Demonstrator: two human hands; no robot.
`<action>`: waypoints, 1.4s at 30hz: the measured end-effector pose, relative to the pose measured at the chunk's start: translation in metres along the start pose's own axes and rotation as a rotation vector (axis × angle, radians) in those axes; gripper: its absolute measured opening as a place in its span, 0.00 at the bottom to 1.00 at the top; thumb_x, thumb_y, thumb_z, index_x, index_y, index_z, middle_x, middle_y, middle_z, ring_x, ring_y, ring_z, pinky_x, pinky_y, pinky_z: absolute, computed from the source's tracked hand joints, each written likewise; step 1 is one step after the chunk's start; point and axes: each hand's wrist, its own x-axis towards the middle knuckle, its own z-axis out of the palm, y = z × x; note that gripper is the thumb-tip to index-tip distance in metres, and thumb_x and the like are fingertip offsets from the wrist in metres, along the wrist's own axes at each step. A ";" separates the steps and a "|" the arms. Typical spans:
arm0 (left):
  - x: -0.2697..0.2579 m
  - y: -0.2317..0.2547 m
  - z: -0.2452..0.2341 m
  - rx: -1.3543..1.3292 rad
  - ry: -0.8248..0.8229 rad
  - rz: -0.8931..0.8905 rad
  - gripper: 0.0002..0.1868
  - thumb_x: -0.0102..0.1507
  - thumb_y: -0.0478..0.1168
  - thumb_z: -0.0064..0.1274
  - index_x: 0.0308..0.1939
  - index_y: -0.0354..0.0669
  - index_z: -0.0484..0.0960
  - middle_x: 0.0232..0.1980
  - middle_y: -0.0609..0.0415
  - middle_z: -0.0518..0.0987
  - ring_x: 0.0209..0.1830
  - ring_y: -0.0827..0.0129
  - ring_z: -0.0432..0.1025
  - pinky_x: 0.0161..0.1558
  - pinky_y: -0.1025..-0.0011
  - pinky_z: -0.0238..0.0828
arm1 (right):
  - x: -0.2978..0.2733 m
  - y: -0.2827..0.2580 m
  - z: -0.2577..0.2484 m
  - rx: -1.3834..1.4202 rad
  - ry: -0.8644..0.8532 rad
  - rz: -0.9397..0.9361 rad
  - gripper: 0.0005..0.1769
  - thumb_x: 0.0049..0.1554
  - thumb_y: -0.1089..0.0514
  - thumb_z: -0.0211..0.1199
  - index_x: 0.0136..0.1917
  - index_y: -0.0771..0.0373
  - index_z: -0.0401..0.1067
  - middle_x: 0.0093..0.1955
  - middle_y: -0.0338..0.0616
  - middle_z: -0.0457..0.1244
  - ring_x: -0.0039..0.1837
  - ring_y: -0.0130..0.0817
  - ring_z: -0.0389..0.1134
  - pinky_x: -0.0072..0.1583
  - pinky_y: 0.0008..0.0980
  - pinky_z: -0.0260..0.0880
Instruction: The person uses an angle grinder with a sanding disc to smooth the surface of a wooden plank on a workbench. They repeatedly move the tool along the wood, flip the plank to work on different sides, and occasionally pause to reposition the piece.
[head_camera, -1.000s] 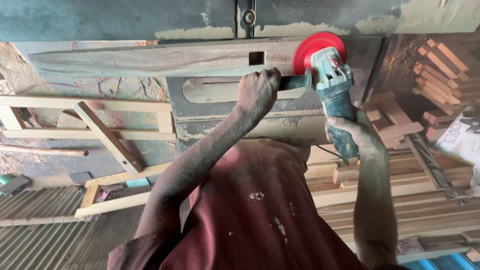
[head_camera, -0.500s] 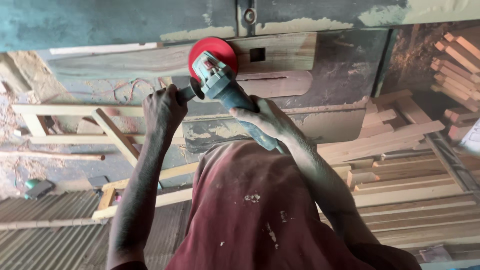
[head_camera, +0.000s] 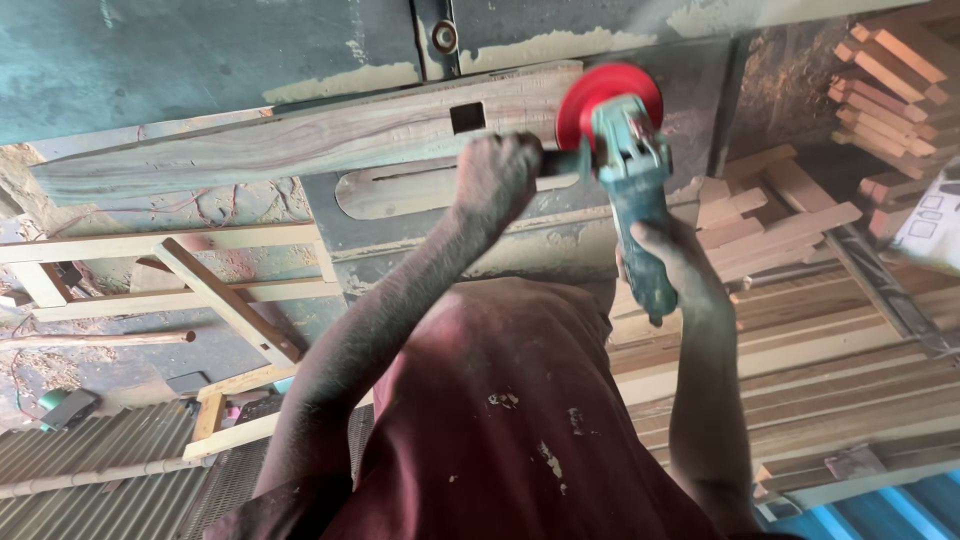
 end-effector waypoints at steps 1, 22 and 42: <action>-0.001 0.003 0.000 -0.041 -0.052 -0.011 0.05 0.63 0.38 0.50 0.36 0.46 0.82 0.30 0.51 0.82 0.29 0.63 0.79 0.28 0.64 0.74 | -0.001 0.001 0.002 0.005 -0.002 -0.003 0.26 0.59 0.41 0.65 0.52 0.67 0.70 0.37 0.44 0.67 0.37 0.30 0.70 0.37 0.30 0.71; -0.061 -0.051 -0.003 0.037 0.214 -0.103 0.06 0.59 0.40 0.53 0.37 0.43 0.81 0.29 0.52 0.81 0.28 0.60 0.77 0.28 0.59 0.72 | 0.015 -0.006 0.059 -0.124 -0.071 0.006 0.30 0.59 0.36 0.65 0.54 0.66 0.70 0.38 0.43 0.67 0.39 0.30 0.69 0.41 0.30 0.71; -0.158 -0.100 -0.025 -0.139 -0.077 -0.454 0.09 0.65 0.38 0.50 0.31 0.43 0.82 0.21 0.49 0.80 0.15 0.62 0.75 0.18 0.61 0.71 | 0.017 -0.010 0.145 -0.347 -0.235 0.012 0.27 0.57 0.39 0.67 0.51 0.66 0.71 0.34 0.41 0.65 0.34 0.28 0.68 0.37 0.30 0.70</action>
